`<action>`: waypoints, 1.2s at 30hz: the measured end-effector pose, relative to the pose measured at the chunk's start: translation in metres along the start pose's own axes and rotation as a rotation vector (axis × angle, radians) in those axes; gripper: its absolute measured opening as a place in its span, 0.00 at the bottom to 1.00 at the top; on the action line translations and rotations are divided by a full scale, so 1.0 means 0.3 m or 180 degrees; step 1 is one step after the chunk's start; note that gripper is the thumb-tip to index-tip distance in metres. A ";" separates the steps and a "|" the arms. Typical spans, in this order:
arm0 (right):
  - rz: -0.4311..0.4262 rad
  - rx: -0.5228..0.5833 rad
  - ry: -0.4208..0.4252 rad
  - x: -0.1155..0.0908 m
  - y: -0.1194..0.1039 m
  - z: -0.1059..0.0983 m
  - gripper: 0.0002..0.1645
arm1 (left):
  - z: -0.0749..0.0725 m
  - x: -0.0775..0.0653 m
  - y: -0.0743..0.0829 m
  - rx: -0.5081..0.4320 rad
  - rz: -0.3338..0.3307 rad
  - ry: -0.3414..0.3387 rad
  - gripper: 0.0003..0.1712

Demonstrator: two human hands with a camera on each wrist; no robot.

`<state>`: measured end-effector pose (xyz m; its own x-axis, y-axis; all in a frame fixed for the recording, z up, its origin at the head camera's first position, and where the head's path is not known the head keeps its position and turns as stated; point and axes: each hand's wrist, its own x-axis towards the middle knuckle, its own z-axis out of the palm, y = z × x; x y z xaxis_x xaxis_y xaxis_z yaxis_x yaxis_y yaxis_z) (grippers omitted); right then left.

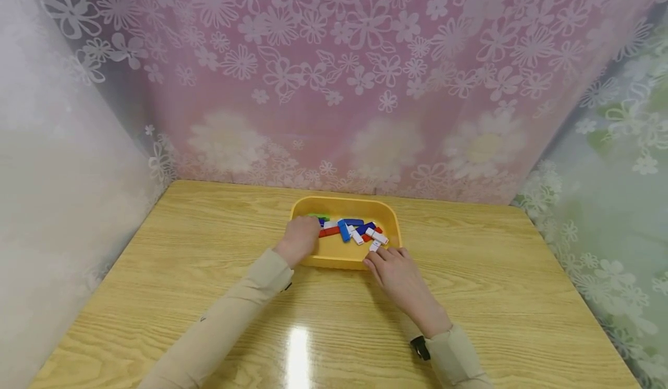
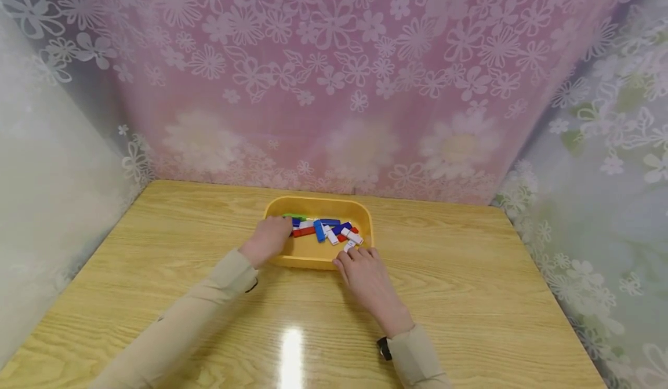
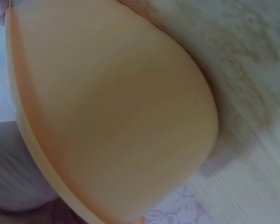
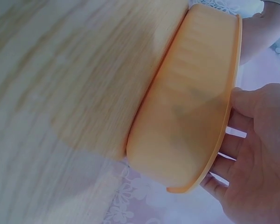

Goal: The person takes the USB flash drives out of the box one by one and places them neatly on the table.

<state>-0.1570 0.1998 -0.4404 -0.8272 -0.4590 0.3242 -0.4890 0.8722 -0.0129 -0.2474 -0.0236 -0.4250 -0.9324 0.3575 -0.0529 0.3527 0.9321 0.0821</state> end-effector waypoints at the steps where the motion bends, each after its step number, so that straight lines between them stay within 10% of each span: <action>1: 0.0001 0.0002 0.0006 0.000 -0.001 0.000 0.08 | -0.003 -0.007 -0.003 -0.0075 0.0047 0.0039 0.03; 17: 0.0009 0.0016 0.0004 0.007 -0.012 0.003 0.09 | -0.048 -0.077 -0.037 -0.1181 0.0490 0.0650 0.14; 28: 0.0104 0.0051 -0.0079 0.008 -0.017 0.001 0.09 | -0.130 -0.212 -0.099 -0.1769 0.0194 0.0899 0.16; 36: 0.0128 0.0050 -0.0107 0.007 -0.015 -0.003 0.10 | -0.099 -0.302 -0.163 -0.1849 0.0027 0.0878 0.15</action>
<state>-0.1562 0.1950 -0.4389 -0.8550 -0.4291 0.2911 -0.4591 0.8875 -0.0401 -0.1826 -0.1034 -0.3948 -0.9431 0.2644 0.2017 0.3322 0.7184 0.6112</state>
